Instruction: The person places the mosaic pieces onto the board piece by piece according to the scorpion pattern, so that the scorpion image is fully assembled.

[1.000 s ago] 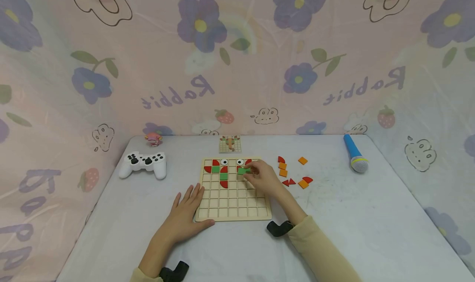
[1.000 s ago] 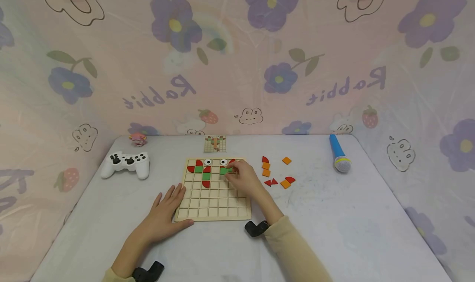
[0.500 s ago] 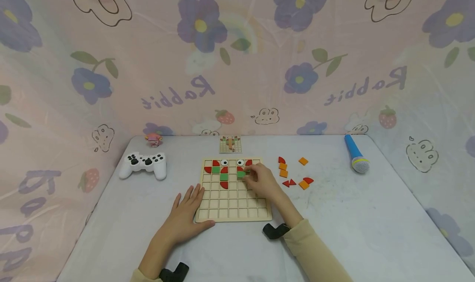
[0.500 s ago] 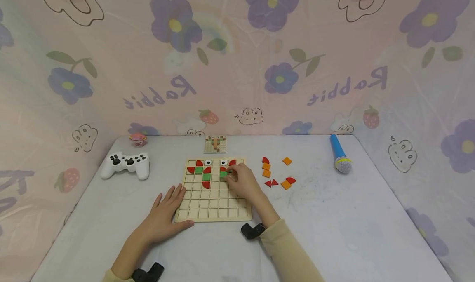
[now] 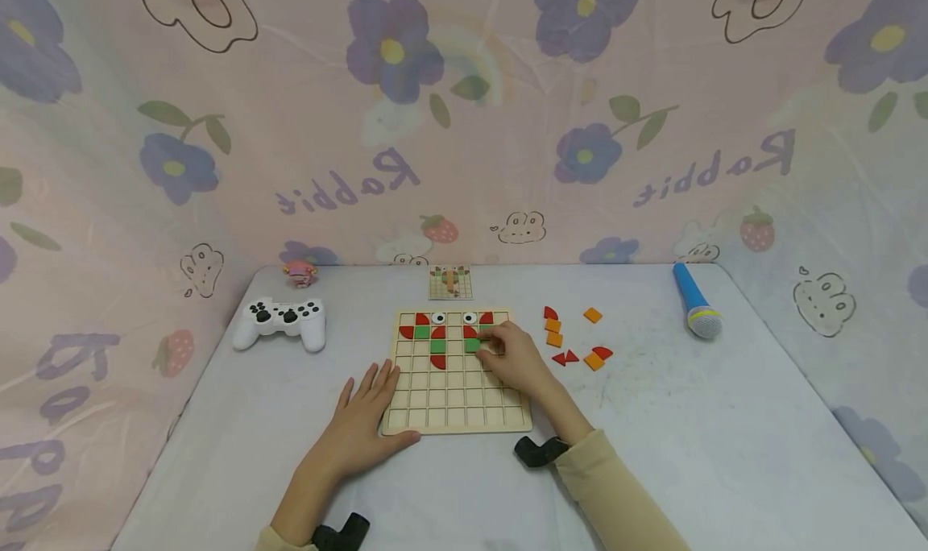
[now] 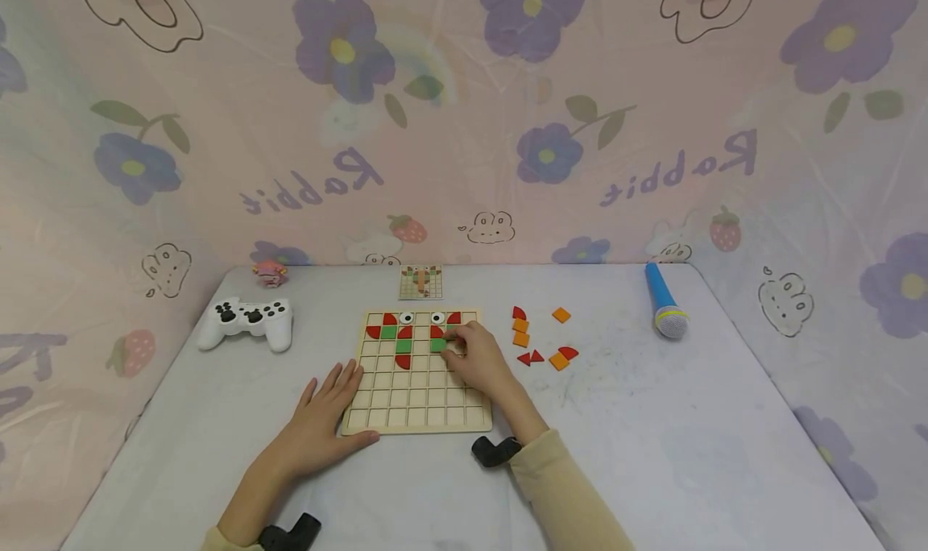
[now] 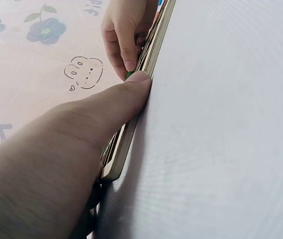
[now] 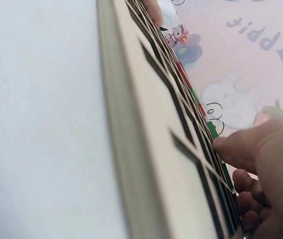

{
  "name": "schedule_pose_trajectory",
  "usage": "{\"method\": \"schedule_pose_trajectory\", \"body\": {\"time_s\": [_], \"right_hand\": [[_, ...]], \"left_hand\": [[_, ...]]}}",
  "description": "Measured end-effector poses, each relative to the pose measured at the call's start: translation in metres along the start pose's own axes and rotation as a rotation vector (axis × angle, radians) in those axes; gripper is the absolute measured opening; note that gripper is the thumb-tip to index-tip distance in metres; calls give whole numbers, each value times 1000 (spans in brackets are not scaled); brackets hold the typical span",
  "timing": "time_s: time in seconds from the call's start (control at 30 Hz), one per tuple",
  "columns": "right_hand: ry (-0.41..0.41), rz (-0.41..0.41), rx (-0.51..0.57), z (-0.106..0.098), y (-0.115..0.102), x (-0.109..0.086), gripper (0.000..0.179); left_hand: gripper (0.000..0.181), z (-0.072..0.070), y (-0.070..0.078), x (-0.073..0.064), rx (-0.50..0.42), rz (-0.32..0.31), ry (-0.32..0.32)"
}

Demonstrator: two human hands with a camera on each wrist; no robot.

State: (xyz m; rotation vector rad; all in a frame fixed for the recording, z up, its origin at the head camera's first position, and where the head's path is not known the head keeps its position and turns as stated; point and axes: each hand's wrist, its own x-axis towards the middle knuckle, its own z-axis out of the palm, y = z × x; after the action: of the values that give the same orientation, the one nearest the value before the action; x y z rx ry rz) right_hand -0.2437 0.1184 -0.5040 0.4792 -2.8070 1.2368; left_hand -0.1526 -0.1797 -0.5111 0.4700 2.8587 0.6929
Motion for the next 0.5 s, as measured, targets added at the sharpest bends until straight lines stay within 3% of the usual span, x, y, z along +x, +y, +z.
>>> {"method": "schedule_pose_trajectory", "body": {"time_s": [0.5], "right_hand": [[22, 33, 26, 3, 0, 0, 26]], "left_hand": [[113, -1, 1, 0, 0, 2, -12]]}}
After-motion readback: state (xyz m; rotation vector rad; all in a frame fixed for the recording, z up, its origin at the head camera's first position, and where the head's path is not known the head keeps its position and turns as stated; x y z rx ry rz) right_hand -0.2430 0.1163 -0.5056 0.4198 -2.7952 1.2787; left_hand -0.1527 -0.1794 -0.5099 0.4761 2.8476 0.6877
